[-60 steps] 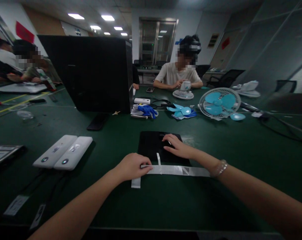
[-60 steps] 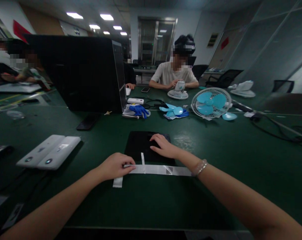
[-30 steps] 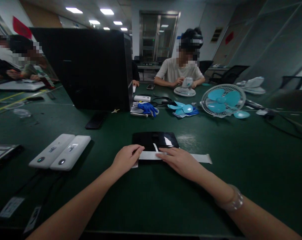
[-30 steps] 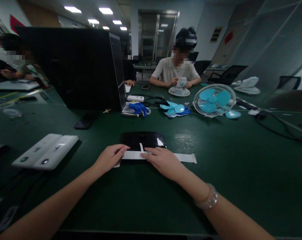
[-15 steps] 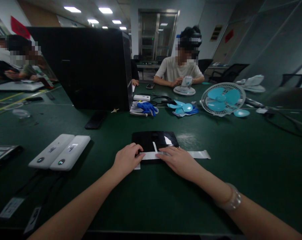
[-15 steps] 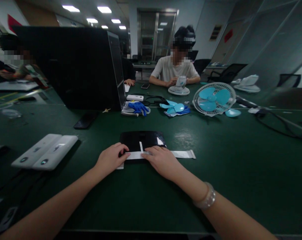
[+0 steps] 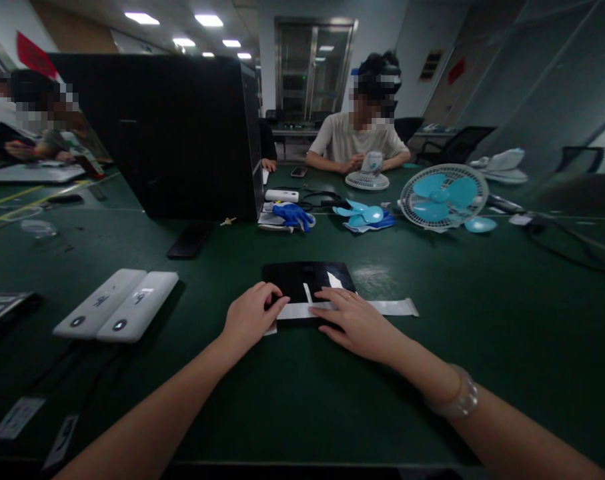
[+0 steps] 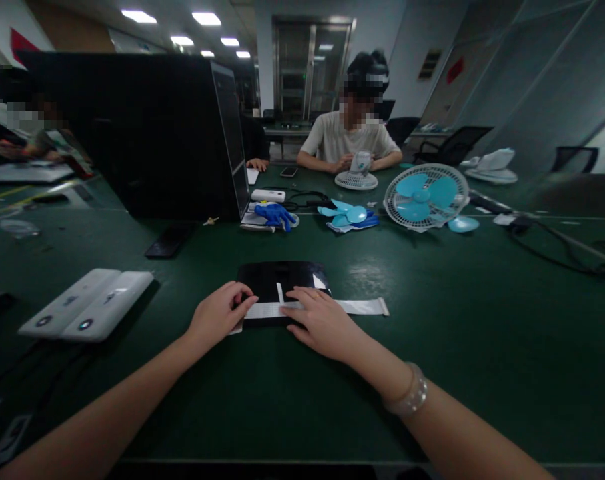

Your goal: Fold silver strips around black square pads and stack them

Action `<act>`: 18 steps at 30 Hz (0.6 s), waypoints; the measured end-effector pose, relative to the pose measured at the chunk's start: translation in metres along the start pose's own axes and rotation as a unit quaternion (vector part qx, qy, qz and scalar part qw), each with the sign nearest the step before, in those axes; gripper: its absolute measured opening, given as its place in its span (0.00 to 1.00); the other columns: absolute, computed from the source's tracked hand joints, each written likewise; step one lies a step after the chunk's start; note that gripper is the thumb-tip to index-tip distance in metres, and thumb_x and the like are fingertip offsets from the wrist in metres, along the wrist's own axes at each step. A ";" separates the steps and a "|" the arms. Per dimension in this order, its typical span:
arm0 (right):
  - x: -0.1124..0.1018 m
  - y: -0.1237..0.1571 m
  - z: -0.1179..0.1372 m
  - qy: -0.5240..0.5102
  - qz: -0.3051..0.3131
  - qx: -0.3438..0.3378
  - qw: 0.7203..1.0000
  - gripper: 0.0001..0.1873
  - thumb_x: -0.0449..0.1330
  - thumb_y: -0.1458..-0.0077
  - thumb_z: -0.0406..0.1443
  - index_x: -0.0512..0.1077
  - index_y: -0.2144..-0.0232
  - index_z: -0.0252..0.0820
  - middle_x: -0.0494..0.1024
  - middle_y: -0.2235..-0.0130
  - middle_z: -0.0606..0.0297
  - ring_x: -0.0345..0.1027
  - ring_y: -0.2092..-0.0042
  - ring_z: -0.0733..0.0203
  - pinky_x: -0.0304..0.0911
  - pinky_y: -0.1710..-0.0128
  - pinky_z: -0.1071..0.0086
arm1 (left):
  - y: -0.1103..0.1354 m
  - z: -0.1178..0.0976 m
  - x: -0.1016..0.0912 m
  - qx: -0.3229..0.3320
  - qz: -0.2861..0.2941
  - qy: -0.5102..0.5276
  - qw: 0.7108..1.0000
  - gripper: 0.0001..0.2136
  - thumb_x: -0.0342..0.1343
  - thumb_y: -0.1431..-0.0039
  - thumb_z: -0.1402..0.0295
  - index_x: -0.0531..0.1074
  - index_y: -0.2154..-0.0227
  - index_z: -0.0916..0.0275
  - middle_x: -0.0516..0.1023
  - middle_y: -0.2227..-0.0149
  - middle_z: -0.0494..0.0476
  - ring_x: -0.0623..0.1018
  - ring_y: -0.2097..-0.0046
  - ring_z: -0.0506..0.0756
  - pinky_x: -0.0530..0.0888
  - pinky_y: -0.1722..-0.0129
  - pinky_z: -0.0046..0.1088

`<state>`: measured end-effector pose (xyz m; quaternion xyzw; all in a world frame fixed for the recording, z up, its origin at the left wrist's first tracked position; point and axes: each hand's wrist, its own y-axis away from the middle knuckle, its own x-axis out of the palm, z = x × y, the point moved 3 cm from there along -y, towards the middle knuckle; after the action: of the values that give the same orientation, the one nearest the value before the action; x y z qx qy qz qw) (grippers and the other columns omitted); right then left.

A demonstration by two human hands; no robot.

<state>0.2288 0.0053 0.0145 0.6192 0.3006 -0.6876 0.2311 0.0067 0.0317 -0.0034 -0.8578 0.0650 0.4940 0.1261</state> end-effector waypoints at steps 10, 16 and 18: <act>0.003 -0.004 -0.022 -0.064 0.012 0.031 0.997 0.46 0.58 0.46 0.51 0.42 0.33 0.49 0.48 0.33 0.61 0.44 0.34 0.51 0.45 0.37 0.49 | 0.003 0.006 -0.021 0.053 -0.172 0.201 0.963 0.16 0.41 0.33 0.61 0.71 0.67 0.62 0.72 0.72 0.52 0.71 0.70 0.51 0.66 0.71 0.26; 0.004 -0.019 -0.030 -0.048 0.063 0.000 0.997 0.43 0.58 0.46 0.53 0.49 0.34 0.49 0.52 0.34 0.59 0.45 0.35 0.49 0.45 0.37 0.49 | 0.008 -0.004 -0.020 0.134 -0.118 0.129 0.975 0.14 0.45 0.35 0.63 0.72 0.71 0.63 0.74 0.71 0.53 0.72 0.69 0.51 0.66 0.69 0.26; 0.001 -0.024 -0.029 -0.039 0.060 -0.011 0.997 0.44 0.60 0.48 0.53 0.51 0.35 0.48 0.55 0.35 0.58 0.48 0.36 0.48 0.47 0.38 0.50 | 0.006 -0.004 -0.017 0.135 -0.096 0.109 0.980 0.14 0.45 0.36 0.63 0.72 0.71 0.62 0.75 0.71 0.53 0.73 0.69 0.51 0.66 0.69 0.26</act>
<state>0.2324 0.0430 0.0149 0.6061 0.2615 -0.6928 0.2903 -0.0005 0.0243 0.0125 -0.8839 0.0616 0.3696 0.2799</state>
